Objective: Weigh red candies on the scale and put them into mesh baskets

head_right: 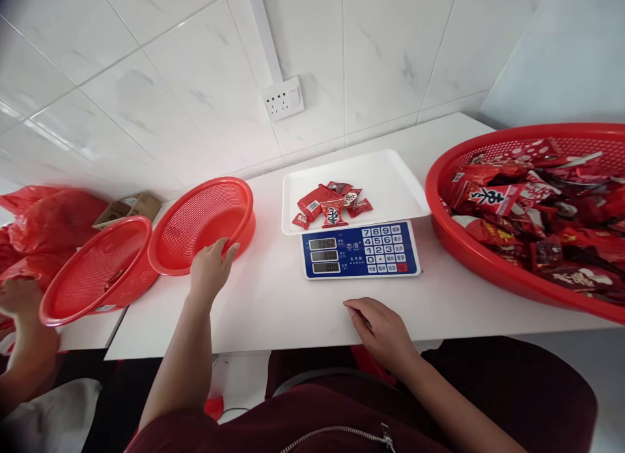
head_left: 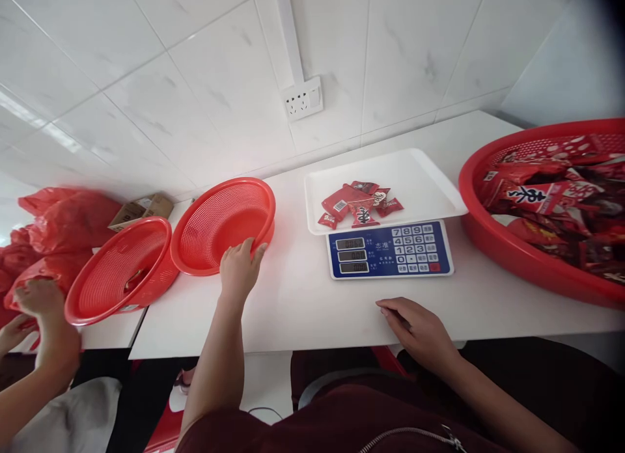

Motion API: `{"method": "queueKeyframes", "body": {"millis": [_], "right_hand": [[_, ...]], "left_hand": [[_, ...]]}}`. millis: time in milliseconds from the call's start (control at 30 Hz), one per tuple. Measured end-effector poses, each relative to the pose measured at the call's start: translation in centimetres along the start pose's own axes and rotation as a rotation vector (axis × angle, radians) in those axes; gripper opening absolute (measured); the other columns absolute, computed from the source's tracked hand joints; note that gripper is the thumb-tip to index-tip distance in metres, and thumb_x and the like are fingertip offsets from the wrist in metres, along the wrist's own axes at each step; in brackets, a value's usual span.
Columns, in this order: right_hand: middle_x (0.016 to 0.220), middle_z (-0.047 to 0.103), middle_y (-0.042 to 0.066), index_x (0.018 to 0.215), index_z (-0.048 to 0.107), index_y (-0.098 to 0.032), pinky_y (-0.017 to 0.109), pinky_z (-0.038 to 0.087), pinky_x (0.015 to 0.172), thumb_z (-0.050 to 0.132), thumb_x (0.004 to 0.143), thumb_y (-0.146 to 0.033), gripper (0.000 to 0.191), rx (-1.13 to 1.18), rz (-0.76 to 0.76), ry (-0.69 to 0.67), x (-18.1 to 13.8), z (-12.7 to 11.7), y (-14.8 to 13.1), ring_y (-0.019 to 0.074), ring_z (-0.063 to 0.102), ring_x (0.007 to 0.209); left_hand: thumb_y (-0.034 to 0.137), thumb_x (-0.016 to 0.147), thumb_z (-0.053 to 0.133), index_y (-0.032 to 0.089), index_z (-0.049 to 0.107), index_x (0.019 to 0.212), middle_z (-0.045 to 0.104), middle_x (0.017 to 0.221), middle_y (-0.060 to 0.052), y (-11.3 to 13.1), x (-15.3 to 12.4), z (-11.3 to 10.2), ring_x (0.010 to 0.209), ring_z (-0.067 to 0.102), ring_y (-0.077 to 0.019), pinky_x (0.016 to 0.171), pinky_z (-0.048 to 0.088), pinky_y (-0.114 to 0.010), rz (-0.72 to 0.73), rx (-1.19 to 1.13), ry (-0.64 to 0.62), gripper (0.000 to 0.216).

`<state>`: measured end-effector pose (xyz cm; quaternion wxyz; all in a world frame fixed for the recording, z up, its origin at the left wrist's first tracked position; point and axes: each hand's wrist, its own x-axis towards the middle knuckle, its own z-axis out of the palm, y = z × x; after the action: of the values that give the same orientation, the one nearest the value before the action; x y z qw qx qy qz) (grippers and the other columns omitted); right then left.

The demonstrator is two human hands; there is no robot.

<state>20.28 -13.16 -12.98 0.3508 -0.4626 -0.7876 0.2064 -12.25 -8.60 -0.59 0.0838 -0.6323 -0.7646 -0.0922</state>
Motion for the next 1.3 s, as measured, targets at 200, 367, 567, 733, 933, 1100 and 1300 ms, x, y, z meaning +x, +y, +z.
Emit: {"method": "queueKeyframes", "body": {"millis": [200, 367, 567, 733, 933, 1100, 1300], "right_hand": [[0.088, 0.069, 0.004, 0.095, 0.061, -0.022, 0.027, 0.052, 0.070, 0.040, 0.091, -0.027, 0.022, -0.008, -0.012, 0.010, -0.1, 0.0, 0.1, 0.0154, 0.065, 0.080], [0.088, 0.069, 0.005, 0.094, 0.062, -0.022, 0.028, 0.053, 0.069, 0.041, 0.090, -0.029, 0.023, 0.030, -0.002, 0.023, 0.0, 0.2, 0.2, 0.0165, 0.065, 0.080], [0.088, 0.069, 0.005, 0.095, 0.063, -0.023, 0.030, 0.055, 0.068, 0.041, 0.089, -0.031, 0.024, 0.049, 0.028, 0.012, -0.1, 0.2, 0.2, 0.0176, 0.066, 0.080], [0.089, 0.069, 0.004, 0.095, 0.063, -0.023, 0.030, 0.055, 0.070, 0.041, 0.090, -0.028, 0.023, 0.051, 0.011, 0.024, 0.0, 0.2, 0.2, 0.0166, 0.066, 0.081], [0.088, 0.069, 0.004, 0.095, 0.063, -0.022, 0.027, 0.054, 0.068, 0.041, 0.090, -0.027, 0.022, 0.051, -0.009, 0.024, 0.1, 0.0, 0.0, 0.0156, 0.066, 0.080], [0.089, 0.069, 0.005, 0.095, 0.063, -0.022, 0.029, 0.054, 0.070, 0.040, 0.090, -0.027, 0.024, 0.078, 0.004, 0.010, 0.0, 0.0, -0.1, 0.0166, 0.066, 0.081], [0.086, 0.068, 0.005, 0.103, 0.059, -0.021, 0.027, 0.053, 0.064, 0.042, 0.089, -0.039, 0.028, 0.230, 0.134, -0.026, 0.1, -0.6, -0.4, 0.0165, 0.065, 0.075]], "left_hand": [[0.050, 0.091, 0.037, 0.017, 0.055, 0.115, 0.067, 0.095, -0.010, 2.4, -0.4, 0.1, 0.087, 0.062, -0.0265, 0.073, 0.048, -0.038, 0.092, -0.051, -0.028, 0.044], [0.035, 0.089, 0.050, 0.016, 0.056, 0.115, 0.062, 0.112, -0.012, 4.9, 0.3, 1.1, 0.110, 0.052, -0.0276, 0.091, 0.042, -0.041, 0.300, -0.181, 0.211, 0.033], [0.018, 0.089, 0.048, 0.020, 0.064, 0.101, 0.066, 0.097, -0.005, 9.9, 2.9, 1.0, 0.095, 0.054, -0.0203, 0.088, 0.043, -0.034, 0.532, -0.295, 0.148, 0.020], [0.016, 0.086, 0.050, 0.019, 0.065, 0.104, 0.066, 0.100, -0.007, 12.4, 5.0, 0.4, 0.099, 0.052, -0.0238, 0.090, 0.041, -0.036, 0.509, -0.205, -0.044, 0.024], [0.022, 0.082, 0.057, 0.019, 0.065, 0.098, 0.065, 0.101, -0.007, 12.5, 6.2, 0.1, 0.101, 0.052, -0.0253, 0.086, 0.043, -0.035, 0.469, -0.216, -0.109, 0.019], [0.022, 0.082, 0.055, 0.018, 0.058, 0.094, 0.064, 0.091, -0.006, 12.0, 5.4, -1.2, 0.090, 0.055, -0.0220, 0.072, 0.046, -0.032, 0.370, -0.292, -0.076, 0.013], [0.025, 0.078, 0.062, 0.020, 0.055, 0.084, 0.059, 0.080, 0.001, 13.6, -1.5, -1.2, 0.070, 0.054, -0.0124, 0.065, 0.045, -0.023, 0.507, -0.782, -0.390, 0.010]]}}
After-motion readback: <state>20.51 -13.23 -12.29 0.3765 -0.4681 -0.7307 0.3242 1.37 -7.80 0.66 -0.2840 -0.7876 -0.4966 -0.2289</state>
